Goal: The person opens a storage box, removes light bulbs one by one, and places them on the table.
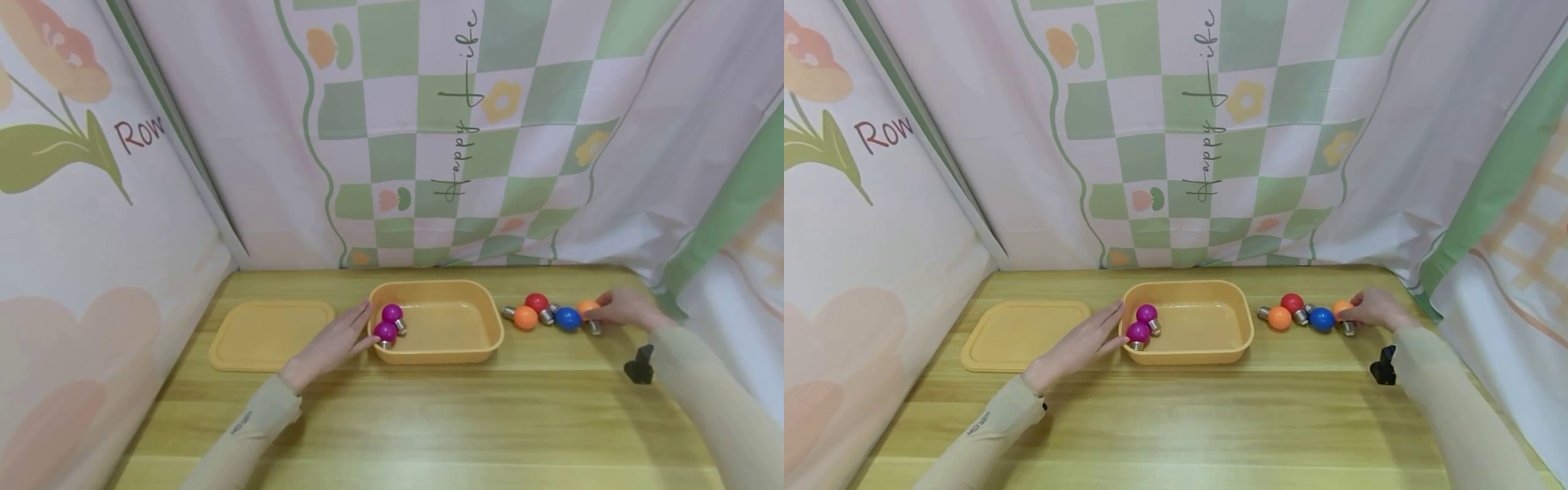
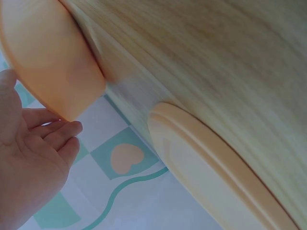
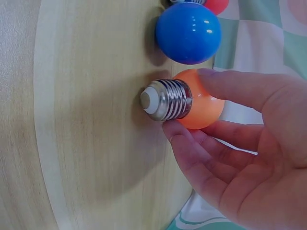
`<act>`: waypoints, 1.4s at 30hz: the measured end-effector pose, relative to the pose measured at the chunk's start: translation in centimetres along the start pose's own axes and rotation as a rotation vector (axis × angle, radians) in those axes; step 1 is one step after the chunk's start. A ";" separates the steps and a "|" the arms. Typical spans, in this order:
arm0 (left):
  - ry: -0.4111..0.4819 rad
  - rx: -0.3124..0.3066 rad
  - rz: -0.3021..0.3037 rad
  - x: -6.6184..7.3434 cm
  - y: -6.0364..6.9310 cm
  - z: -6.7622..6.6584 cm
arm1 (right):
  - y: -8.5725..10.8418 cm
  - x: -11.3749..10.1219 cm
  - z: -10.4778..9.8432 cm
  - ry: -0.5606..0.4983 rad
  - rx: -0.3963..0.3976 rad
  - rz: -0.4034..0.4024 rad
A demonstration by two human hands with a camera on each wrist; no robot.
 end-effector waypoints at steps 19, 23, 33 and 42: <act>0.018 -0.019 -0.014 0.1 0.0 -0.2 | 0.3 -0.2 -0.1 0.013 -0.021 0.006; 0.013 -0.010 -0.005 0.2 0.1 -0.4 | 0.4 -0.2 0.0 0.033 -0.018 -0.003; 0.015 -0.017 -0.011 0.2 0.0 -0.3 | 0.4 -0.1 0.2 0.026 -0.013 -0.033; 0.020 -0.002 0.001 0.3 0.0 -0.3 | 0.4 -0.4 -0.4 -0.027 0.000 -0.049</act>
Point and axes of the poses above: each hand's wrist, its own y-axis away from the middle knuckle, its own z-axis out of the palm, x = y × z, the point moved 6 cm from there along -y, towards the middle knuckle, and after that the axes turned 1 degree about y, right-handed, at the moved point
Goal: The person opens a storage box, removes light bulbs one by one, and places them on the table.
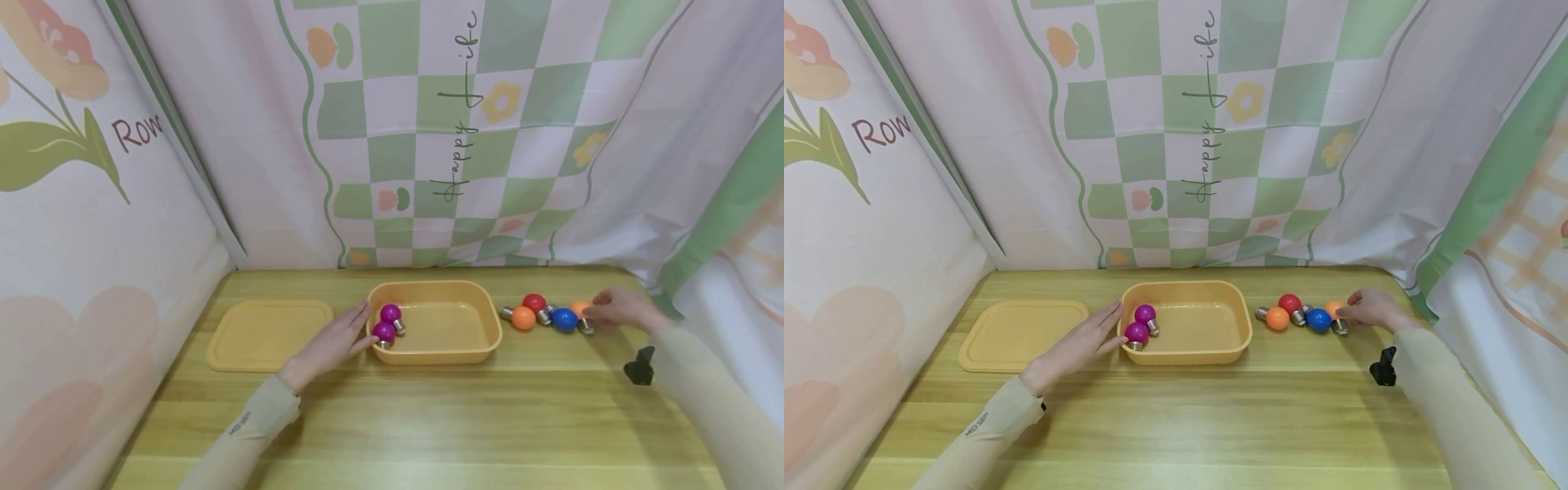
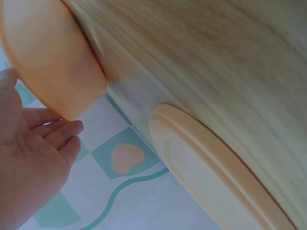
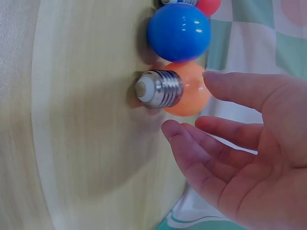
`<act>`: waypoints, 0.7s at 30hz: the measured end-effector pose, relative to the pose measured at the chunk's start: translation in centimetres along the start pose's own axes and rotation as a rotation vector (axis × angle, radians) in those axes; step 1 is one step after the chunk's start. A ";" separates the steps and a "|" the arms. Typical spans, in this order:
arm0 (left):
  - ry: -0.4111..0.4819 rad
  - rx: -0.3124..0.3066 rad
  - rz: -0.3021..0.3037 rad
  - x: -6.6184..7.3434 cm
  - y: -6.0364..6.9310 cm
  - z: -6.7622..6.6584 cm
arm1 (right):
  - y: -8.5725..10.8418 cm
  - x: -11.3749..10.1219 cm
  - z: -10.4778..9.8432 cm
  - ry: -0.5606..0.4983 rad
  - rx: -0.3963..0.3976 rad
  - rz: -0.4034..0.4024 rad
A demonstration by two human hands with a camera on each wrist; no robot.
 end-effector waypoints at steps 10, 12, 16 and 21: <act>-0.002 0.003 0.005 0.0 0.1 0.1 | 0.2 -1.3 -1.5 0.000 0.022 -0.007; 0.003 -0.006 0.001 -0.1 0.1 0.2 | 0.4 -2.1 -1.8 0.022 0.036 -0.015; 0.007 -0.013 0.001 -0.2 0.1 0.3 | 0.7 -4.0 -2.4 0.093 0.077 -0.026; 0.008 -0.008 0.004 0.0 0.1 0.2 | 0.8 -6.6 -2.5 0.154 0.094 -0.036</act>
Point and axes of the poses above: each hand's wrist, its own y-axis away from the middle knuckle, its own z-axis out of the palm, x = y × z, the point moved 6 cm from there along -y, towards the middle knuckle, and after that the axes turned 1 degree about y, right-handed, at the moved point
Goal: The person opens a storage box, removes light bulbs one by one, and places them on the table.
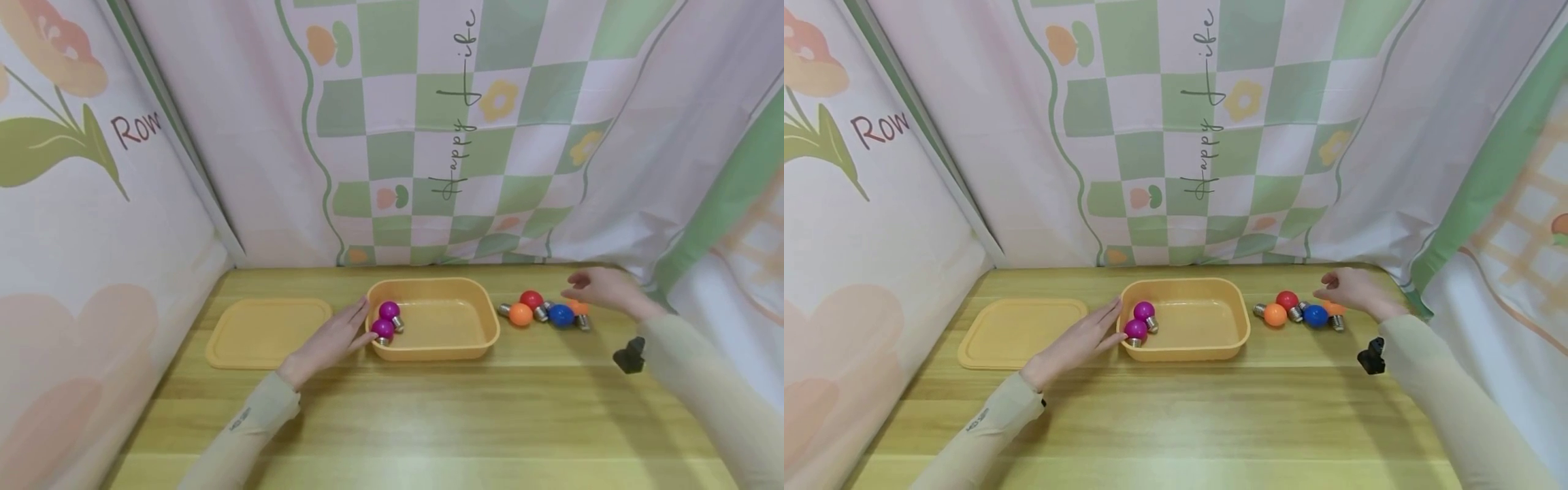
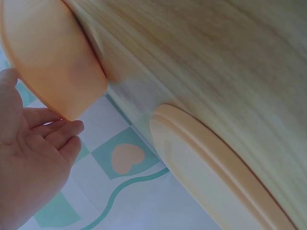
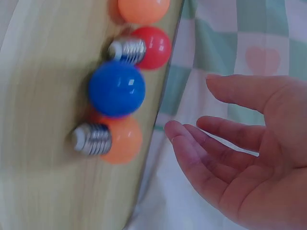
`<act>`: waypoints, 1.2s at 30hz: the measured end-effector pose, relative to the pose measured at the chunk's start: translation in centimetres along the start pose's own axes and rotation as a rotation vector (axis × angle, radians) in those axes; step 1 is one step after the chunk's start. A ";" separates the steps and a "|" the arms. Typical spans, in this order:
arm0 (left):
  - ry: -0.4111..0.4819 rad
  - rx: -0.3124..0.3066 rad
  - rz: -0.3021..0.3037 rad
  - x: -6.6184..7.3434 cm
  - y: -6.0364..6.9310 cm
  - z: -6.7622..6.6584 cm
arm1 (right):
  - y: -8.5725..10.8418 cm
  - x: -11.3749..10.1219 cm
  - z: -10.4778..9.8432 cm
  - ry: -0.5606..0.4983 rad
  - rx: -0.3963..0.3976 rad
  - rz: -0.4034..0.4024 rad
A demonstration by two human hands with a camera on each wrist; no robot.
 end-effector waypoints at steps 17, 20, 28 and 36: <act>0.007 -0.014 -0.014 0.0 -0.1 0.1 | -1.6 -7.2 1.2 -0.097 0.040 -0.181; 0.003 -0.013 -0.015 -0.1 0.0 0.1 | -1.8 -8.5 1.3 -0.111 0.048 -0.216; 0.017 0.001 -0.006 0.0 0.0 -0.1 | -2.0 -11.8 1.3 -0.133 0.056 -0.292; 0.004 -0.018 -0.016 -0.3 -0.1 0.1 | -2.4 -14.8 1.5 -0.145 0.063 -0.368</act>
Point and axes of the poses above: each hand's wrist, its own y-axis away from the middle knuckle, its own z-axis out of the palm, x = y × z, the point moved 6 cm from there along -y, towards the middle knuckle, and after that the axes turned 1 degree about y, right-handed, at the moved point
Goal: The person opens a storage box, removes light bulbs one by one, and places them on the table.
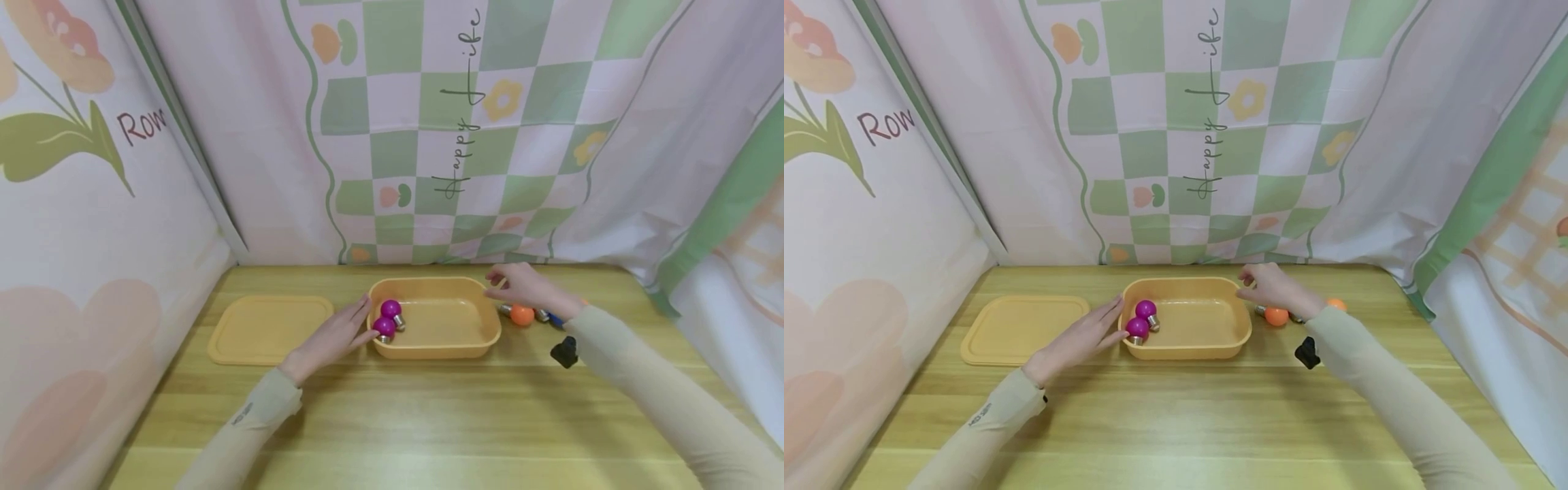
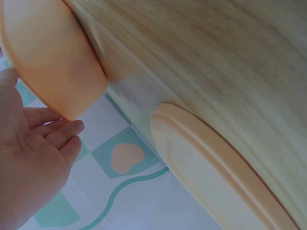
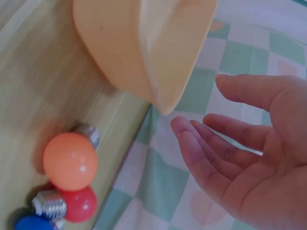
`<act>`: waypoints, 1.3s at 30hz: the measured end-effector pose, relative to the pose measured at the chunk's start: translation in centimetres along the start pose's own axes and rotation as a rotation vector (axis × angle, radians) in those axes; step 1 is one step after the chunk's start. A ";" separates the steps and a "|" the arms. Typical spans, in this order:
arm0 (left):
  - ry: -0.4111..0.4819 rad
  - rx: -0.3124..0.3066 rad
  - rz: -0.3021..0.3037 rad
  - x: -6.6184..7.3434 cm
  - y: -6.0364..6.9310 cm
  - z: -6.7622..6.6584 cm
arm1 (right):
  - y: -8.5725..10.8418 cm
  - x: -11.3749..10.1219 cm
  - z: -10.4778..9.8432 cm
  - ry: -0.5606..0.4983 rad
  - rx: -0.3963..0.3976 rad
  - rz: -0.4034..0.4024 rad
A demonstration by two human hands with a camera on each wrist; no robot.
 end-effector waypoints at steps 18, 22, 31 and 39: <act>0.012 0.004 0.005 0.2 0.0 -0.1 | -2.5 -4.1 2.9 -0.016 -0.046 -0.105; 0.007 -0.001 0.001 0.1 0.0 -0.1 | -3.2 -4.7 3.5 -0.028 -0.057 -0.125; 0.009 -0.004 -0.001 0.0 -0.1 0.0 | -4.7 -5.9 4.9 -0.043 -0.073 -0.141; 0.020 -0.010 -0.010 0.1 0.0 -0.1 | -5.9 -7.5 5.9 -0.019 -0.122 -0.130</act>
Point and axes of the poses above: each hand's wrist, its own y-axis away from the middle knuckle, its own z-axis out of the palm, x = y × z, the point moved 6 cm from there along -y, towards the middle knuckle, and after that the axes turned 1 degree about y, right-handed, at the moved point
